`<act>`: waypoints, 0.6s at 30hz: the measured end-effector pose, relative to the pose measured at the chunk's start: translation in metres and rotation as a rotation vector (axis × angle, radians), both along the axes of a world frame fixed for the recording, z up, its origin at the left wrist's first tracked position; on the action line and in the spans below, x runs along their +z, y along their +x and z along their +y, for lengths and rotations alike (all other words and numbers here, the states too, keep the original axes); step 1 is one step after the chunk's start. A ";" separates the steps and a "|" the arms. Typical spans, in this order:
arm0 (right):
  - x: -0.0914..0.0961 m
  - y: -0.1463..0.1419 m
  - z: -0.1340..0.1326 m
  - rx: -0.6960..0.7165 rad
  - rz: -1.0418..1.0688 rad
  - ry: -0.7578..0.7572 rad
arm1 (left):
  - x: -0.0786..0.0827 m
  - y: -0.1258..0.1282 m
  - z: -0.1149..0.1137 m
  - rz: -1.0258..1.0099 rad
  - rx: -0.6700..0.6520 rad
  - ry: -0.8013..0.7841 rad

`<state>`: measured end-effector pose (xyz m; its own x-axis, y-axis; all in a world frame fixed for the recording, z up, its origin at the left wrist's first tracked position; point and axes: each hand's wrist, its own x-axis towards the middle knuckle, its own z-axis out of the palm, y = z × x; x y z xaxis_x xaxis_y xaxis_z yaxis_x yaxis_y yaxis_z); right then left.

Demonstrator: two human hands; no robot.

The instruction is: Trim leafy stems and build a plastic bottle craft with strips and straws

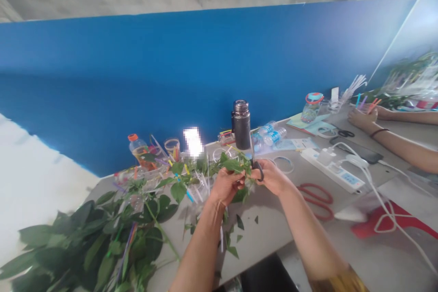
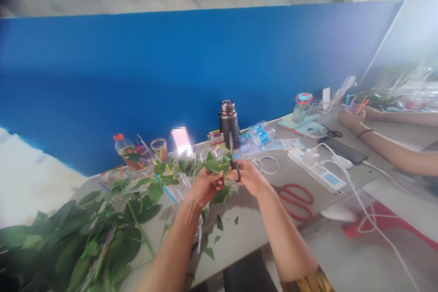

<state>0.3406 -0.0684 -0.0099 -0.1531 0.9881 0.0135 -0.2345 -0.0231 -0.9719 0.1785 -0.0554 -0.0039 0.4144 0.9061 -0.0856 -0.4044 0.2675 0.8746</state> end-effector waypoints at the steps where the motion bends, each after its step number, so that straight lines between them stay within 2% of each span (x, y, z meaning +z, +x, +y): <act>1: -0.002 0.000 0.001 0.005 0.025 -0.006 | -0.001 0.000 0.000 0.002 0.016 0.003; 4: -0.011 -0.001 0.000 0.014 0.088 0.002 | -0.003 0.001 0.003 -0.011 0.139 0.019; 8: -0.020 0.008 -0.006 -0.018 0.049 -0.013 | -0.008 0.003 0.007 -0.056 0.270 0.045; 11: -0.021 0.018 -0.009 -0.145 -0.031 -0.019 | -0.009 0.007 0.007 -0.090 0.302 0.059; 15: -0.017 0.029 -0.012 -0.448 -0.222 -0.021 | -0.006 0.010 0.006 -0.131 0.395 0.079; 16: -0.017 0.030 -0.016 -0.467 -0.210 -0.006 | -0.005 0.009 0.006 -0.127 0.419 0.087; 18: -0.016 0.031 -0.028 -0.381 -0.124 0.053 | -0.004 0.008 0.006 -0.108 0.444 0.101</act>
<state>0.3714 -0.0964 -0.0264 0.2203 0.9728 0.0709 -0.0978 0.0943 -0.9907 0.1861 -0.0491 -0.0077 -0.0138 0.9993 0.0343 -0.5504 -0.0363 0.8341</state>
